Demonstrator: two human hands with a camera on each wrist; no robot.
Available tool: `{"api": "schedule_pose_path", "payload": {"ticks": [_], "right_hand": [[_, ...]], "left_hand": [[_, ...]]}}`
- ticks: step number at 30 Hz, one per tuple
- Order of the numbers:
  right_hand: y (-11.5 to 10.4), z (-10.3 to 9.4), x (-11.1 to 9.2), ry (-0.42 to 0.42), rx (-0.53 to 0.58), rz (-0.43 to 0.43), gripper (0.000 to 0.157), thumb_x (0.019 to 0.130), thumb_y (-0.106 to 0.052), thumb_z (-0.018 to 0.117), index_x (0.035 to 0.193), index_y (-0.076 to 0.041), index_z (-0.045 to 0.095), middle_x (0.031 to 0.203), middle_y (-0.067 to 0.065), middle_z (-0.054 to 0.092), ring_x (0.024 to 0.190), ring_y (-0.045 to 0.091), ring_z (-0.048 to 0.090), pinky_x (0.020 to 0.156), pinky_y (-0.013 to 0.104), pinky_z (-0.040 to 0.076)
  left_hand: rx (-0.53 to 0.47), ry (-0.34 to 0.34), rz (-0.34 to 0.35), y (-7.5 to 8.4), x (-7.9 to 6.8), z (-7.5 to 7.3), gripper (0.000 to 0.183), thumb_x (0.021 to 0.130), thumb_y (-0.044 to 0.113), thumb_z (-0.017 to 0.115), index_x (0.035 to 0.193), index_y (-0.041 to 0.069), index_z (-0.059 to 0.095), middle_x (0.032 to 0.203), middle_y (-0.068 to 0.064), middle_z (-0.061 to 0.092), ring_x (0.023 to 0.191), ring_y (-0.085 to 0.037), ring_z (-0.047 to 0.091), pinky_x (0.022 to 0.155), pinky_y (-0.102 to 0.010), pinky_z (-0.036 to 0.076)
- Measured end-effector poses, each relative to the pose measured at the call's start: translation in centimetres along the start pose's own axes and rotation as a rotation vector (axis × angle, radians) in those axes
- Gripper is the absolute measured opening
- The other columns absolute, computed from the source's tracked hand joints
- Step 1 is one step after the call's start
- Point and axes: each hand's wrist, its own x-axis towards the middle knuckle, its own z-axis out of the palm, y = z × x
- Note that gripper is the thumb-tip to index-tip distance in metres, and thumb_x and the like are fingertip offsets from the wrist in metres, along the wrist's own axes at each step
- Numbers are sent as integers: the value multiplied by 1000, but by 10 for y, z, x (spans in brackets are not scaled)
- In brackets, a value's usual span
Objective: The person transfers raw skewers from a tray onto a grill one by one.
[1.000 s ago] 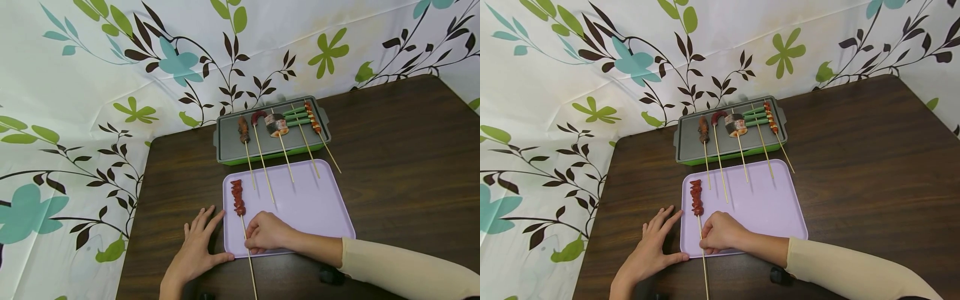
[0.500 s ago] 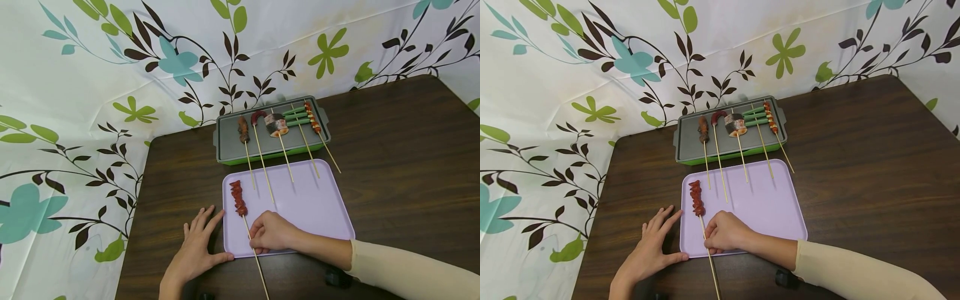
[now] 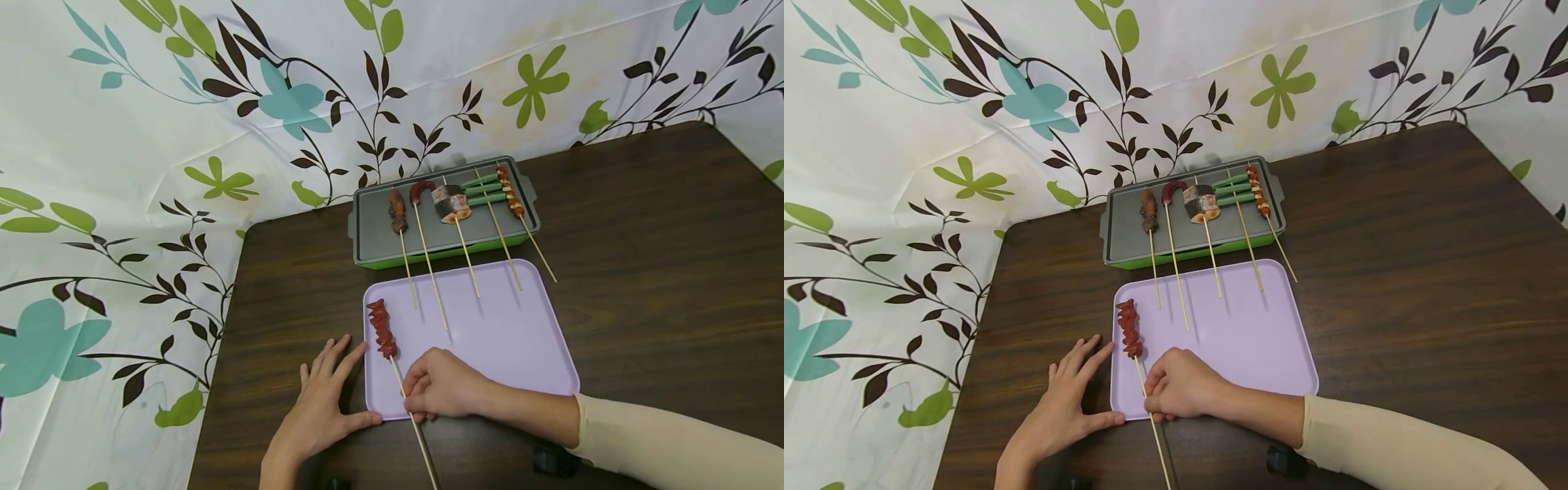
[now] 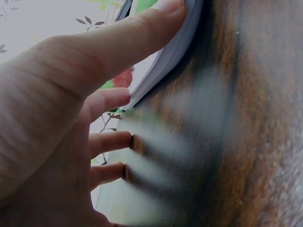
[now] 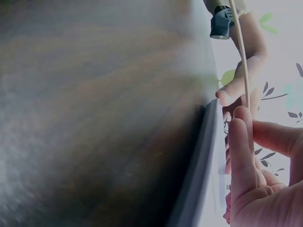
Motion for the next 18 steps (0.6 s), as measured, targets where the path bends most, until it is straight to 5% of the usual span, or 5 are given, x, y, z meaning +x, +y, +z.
{"api": "schedule_pose_path", "payload": {"ticks": [18], "right_hand": [[-45, -23, 13, 42, -76, -100, 4, 80, -2, 72, 78, -3, 68, 62, 4, 68, 58, 19, 67, 52, 26, 52]], "left_hand": [[-7, -2, 9, -1, 0, 0, 104, 63, 71, 73, 150, 41, 26, 158, 1, 20, 145, -32, 10, 97, -79, 8]]}}
